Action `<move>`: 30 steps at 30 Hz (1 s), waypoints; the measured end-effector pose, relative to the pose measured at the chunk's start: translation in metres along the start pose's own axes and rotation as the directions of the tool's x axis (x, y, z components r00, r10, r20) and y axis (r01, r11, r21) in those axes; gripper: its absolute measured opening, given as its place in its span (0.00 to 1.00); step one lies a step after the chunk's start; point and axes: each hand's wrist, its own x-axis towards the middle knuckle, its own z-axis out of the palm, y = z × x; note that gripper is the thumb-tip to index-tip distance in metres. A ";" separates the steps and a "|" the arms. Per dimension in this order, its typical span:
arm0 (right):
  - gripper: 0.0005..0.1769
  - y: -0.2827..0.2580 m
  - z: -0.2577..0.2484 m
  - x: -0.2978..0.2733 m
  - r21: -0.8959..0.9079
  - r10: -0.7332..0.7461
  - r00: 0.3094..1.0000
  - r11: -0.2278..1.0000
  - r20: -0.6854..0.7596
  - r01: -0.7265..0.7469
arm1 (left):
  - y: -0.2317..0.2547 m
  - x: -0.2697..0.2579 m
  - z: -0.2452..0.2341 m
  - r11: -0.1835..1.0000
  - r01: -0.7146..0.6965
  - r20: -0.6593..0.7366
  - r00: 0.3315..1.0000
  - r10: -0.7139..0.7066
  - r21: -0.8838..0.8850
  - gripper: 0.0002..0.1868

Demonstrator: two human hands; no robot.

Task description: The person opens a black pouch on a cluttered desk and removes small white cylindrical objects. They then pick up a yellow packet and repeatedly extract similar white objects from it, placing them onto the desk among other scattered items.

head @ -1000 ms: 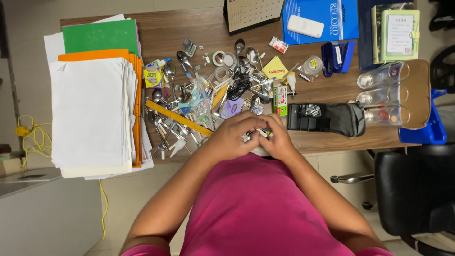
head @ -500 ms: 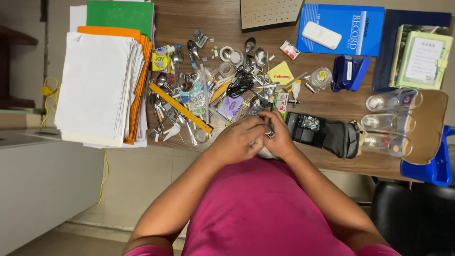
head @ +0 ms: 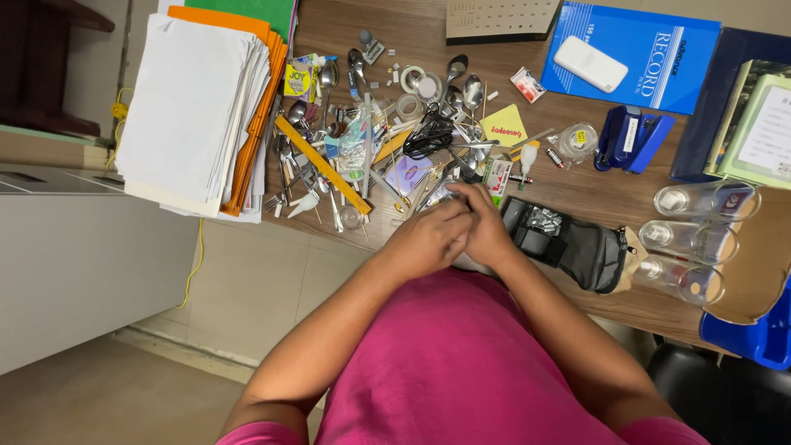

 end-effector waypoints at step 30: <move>0.11 -0.012 0.088 0.139 -0.367 0.066 0.997 0.929 0.032 -0.049 | -0.172 -0.079 -0.104 0.872 0.412 -0.044 0.898 -0.438 -0.266 0.39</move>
